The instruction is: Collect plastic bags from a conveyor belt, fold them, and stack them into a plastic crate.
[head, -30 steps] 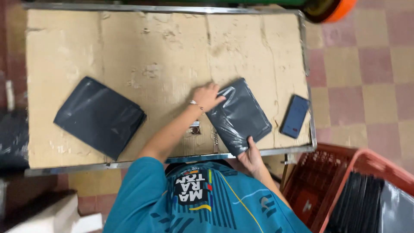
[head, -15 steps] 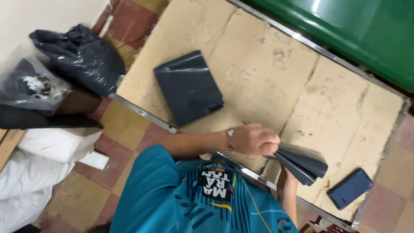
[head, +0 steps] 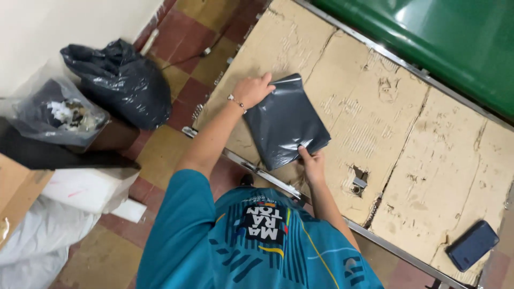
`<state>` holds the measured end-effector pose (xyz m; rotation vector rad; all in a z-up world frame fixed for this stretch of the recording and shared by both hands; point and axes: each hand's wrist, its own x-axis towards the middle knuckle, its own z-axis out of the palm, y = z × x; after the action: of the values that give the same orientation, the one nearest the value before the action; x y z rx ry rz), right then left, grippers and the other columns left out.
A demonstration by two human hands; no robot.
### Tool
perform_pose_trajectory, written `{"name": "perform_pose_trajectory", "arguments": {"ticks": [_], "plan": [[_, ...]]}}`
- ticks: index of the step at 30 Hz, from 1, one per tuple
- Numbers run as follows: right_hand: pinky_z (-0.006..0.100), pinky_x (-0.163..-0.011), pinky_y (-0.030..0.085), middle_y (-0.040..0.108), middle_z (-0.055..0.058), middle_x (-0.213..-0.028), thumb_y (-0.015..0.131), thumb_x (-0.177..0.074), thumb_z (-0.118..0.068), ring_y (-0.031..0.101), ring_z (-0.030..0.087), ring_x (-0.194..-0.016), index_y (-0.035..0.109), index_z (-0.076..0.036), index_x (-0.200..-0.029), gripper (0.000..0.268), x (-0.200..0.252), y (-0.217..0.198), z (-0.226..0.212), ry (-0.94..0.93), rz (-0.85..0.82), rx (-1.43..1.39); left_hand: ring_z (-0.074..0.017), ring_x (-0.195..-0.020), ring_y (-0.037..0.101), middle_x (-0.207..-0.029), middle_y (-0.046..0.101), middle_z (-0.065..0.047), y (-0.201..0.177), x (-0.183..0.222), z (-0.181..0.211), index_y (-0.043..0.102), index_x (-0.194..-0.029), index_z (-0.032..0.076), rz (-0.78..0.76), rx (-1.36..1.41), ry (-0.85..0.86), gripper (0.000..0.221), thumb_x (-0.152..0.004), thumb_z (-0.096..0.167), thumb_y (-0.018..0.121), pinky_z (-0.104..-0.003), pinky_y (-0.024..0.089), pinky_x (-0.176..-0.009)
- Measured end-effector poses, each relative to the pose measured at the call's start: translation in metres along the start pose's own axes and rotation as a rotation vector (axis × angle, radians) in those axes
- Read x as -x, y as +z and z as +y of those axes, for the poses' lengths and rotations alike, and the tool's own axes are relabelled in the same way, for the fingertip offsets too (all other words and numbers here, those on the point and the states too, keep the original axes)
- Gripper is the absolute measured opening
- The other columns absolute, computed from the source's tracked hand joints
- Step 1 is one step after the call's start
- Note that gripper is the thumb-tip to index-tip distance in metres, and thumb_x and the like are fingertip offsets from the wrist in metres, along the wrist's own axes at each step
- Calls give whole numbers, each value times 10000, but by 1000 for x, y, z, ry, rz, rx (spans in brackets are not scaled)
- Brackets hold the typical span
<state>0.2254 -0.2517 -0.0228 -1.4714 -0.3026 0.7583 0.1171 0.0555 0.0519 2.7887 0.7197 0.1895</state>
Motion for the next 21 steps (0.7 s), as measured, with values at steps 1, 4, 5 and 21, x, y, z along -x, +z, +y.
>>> {"name": "perform_pose_trajectory", "arguments": {"ticks": [1, 4, 5, 21], "plan": [[338, -573, 629, 751, 108, -908, 752, -936, -95, 731, 181, -711, 741, -42, -1071, 145, 2, 1, 8, -8, 9, -3, -388, -891, 759, -957, 759, -161, 7, 4, -4, 434, -1176, 143, 4, -1, 12, 387, -1063, 509, 381, -536, 590, -824], [435, -498, 656, 728, 217, -914, 754, -947, -112, 749, 304, -682, 668, 30, -1119, 239, -4, -7, 32, 72, 39, -44, -405, -951, 745, -1038, 745, -201, 26, 5, -9, 439, -1236, 132, -71, 99, -29, 433, -1061, 522, 369, -550, 580, -852], [437, -523, 660, 715, 222, -995, 756, -938, -101, 740, 296, -736, 613, 39, -1201, 330, -11, -12, 42, 54, 43, -4, -386, -908, 752, -1013, 742, -185, 32, 3, -11, 470, -1211, 125, -21, 79, -39, 427, -1059, 517, 399, -528, 589, -808], [727, -1134, 120, 410, 180, -1584, 693, -853, -576, 231, 485, -1486, 513, -203, -1510, 776, 25, 78, -9, -1083, -445, 1414, -328, -1510, 274, -1647, 323, -124, 57, 8, 44, 307, -1583, 66, 168, -64, -81, 916, -935, 683, 503, -613, 243, -1164]]}}
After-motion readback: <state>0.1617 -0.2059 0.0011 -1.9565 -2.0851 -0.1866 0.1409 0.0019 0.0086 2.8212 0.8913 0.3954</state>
